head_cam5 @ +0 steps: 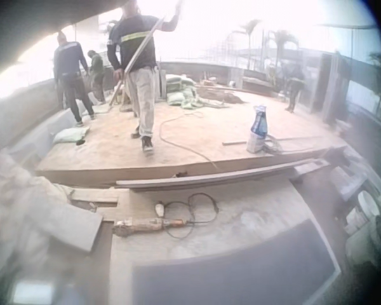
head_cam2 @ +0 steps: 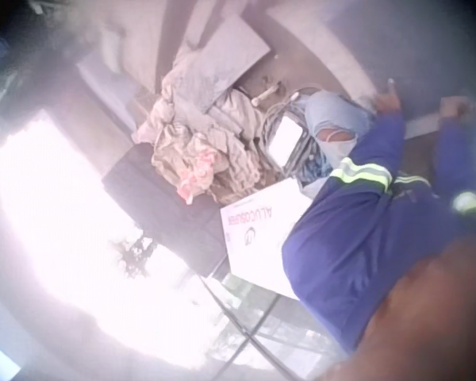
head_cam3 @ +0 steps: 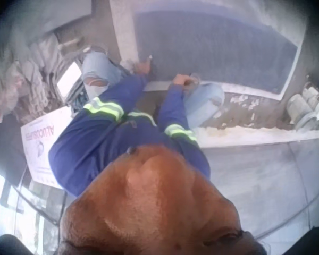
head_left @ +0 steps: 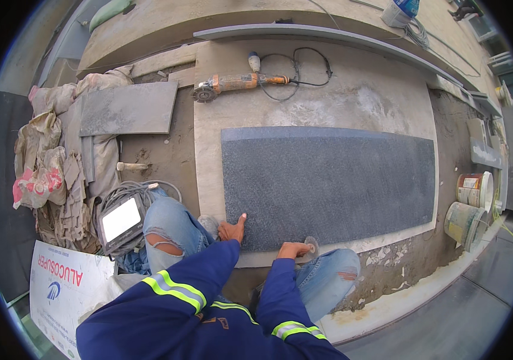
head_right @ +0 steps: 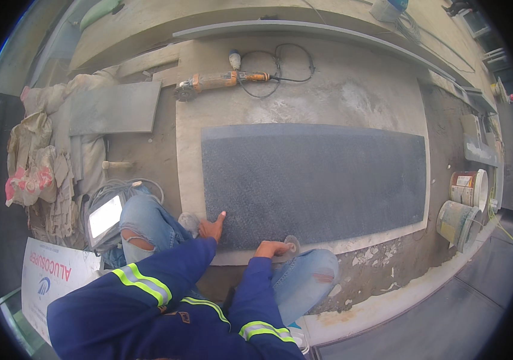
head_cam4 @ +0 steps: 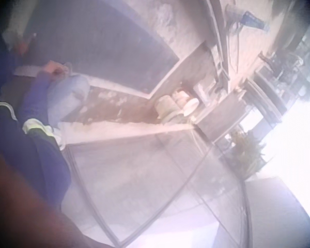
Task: The person sits on the floor and uses a tape measure and marker to measure and mark a large dark tile. A coworker assists by holding the tape measure steady. The person then places a straight edge on the tile to guide a cut.
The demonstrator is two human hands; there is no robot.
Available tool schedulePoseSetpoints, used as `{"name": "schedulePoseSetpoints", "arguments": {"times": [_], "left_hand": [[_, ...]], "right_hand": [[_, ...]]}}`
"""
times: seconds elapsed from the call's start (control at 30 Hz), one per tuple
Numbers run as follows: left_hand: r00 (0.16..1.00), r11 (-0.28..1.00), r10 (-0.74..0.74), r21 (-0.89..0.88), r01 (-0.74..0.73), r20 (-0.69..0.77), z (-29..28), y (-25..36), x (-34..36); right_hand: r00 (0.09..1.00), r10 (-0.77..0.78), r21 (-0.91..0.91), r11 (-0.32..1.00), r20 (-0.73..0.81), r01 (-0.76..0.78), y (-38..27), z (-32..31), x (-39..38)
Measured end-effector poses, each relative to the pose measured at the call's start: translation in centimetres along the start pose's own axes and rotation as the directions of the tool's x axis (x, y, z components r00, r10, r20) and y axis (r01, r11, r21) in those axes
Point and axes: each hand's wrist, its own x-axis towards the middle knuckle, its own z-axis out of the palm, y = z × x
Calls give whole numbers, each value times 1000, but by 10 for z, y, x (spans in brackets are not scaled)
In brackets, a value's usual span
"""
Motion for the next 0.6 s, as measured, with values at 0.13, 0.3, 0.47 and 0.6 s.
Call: {"name": "schedulePoseSetpoints", "arguments": {"times": [0.13,0.3,0.47,0.6], "left_hand": [[992,990,129,64,-128,-13,-1,39,-2],[976,982,149,143,-126,-159,9,35,43],[981,970,129,226,-93,-148,24,39,63],[988,983,108,159,-90,-114,18,36,73]], "right_hand": [[908,-284,-821,404,307,404,11,-4,38],[880,-219,-872,166,422,460,50,2,-74],[899,-181,-894,140,399,426,31,22,-73],[714,-302,-738,50,631,673,22,72,-50]]}}
